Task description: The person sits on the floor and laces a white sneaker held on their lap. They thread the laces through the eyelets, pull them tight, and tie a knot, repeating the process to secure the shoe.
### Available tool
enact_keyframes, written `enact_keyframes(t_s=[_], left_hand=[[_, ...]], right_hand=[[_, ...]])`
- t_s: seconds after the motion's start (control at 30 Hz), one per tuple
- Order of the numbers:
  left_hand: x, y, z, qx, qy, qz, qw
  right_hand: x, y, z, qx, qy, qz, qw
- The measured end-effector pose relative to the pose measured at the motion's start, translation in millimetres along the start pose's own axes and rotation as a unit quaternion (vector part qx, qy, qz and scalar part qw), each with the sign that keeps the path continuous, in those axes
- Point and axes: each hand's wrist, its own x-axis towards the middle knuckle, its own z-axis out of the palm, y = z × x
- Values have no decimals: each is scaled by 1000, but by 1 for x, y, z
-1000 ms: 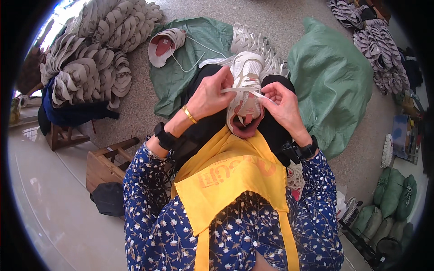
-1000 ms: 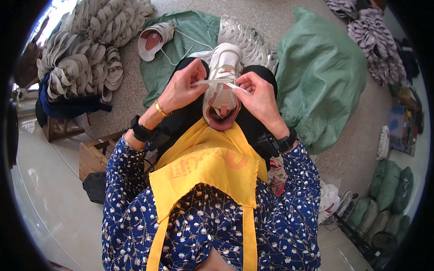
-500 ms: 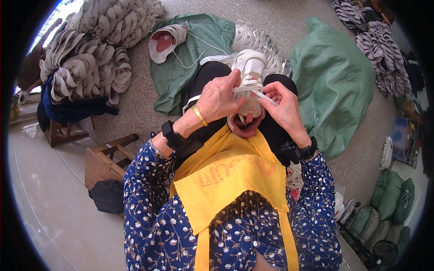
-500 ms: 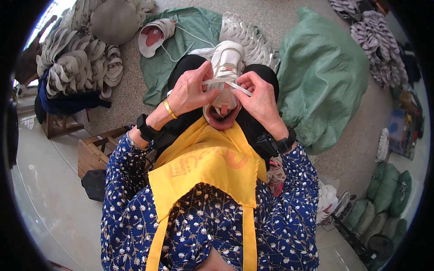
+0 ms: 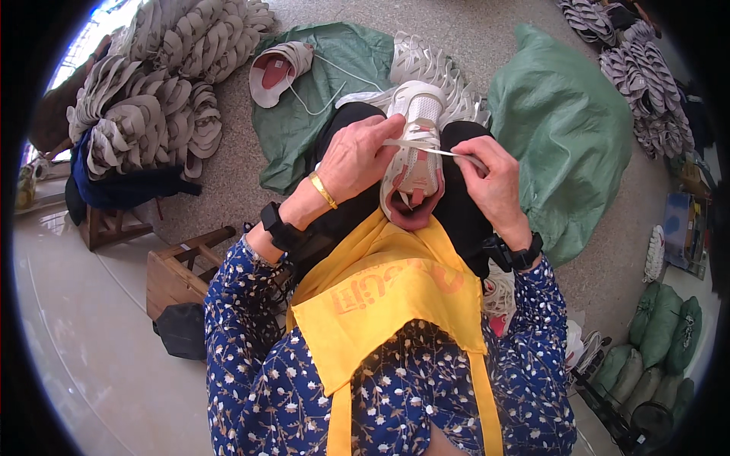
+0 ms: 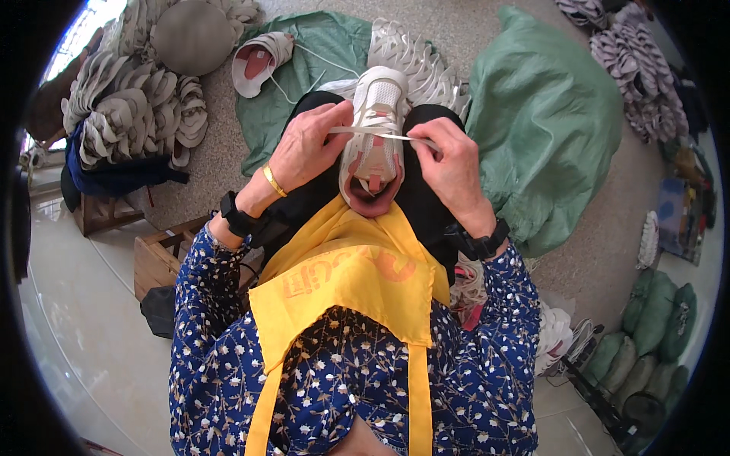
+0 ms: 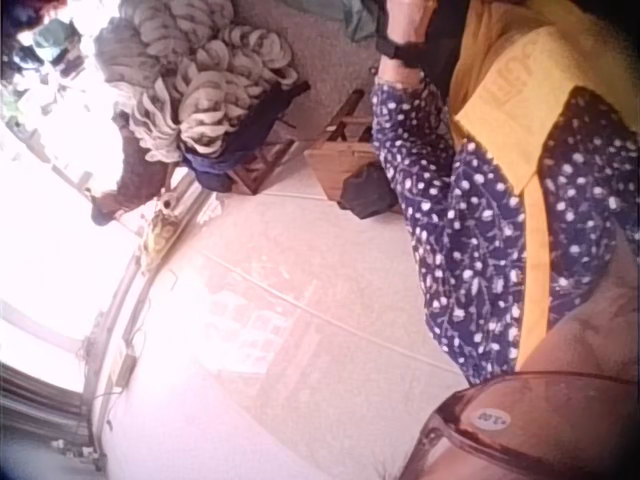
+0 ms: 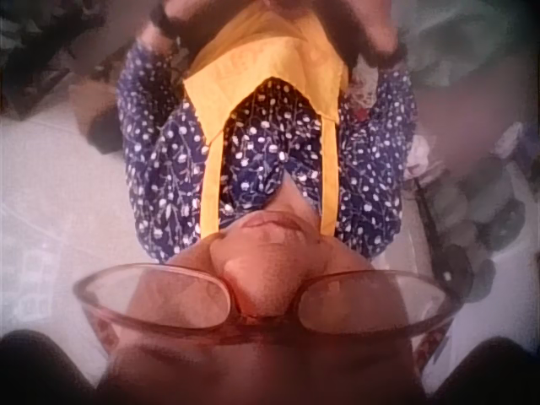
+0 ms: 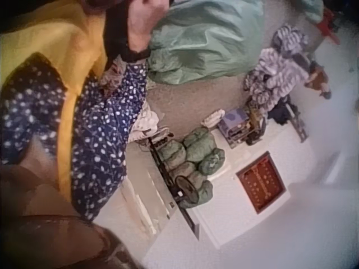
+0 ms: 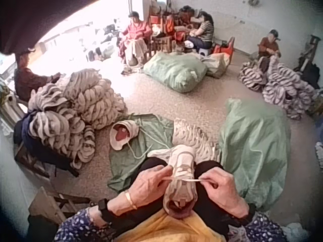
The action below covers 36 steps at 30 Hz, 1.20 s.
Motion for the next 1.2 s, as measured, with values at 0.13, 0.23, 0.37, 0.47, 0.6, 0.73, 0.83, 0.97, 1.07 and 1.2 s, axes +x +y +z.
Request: enact_keyframes(t_s=[0.13, 0.23, 0.37, 0.47, 0.6, 0.73, 0.83, 0.97, 1.07, 1.2], left_hand=[[-1, 4, -11, 62, -30, -11, 998], [-7, 0, -17, 85, -25, -2, 996], [-21, -8, -26, 90, -1, 15, 996], [-31, -10, -36, 106, 10, 28, 994], [-49, -11, -53, 151, 19, 7, 988], [-76, -38, -79, 147, -14, -76, 986], [-100, -62, -106, 158, -38, -157, 974], [-145, -114, -140, 160, 12, -241, 957], [-171, -138, -165, 193, 22, -293, 936], [-201, -169, -186, 224, 42, -311, 923]], right_hand=[[-4, 11, -11, -46, 48, -55, 996], [-10, 23, -23, -86, 72, -67, 991], [-28, 34, -48, -129, 81, -28, 988], [-45, 47, -67, -154, 105, -14, 982], [-72, 73, -94, -152, 110, 84, 979], [-98, 106, -117, -147, 138, 134, 970], [-116, 132, -131, -137, 152, 173, 963], [-138, 165, -148, -113, 164, 218, 955], [-146, 177, -159, -131, 154, 246, 948], [-151, 187, -170, -136, 147, 267, 943]])
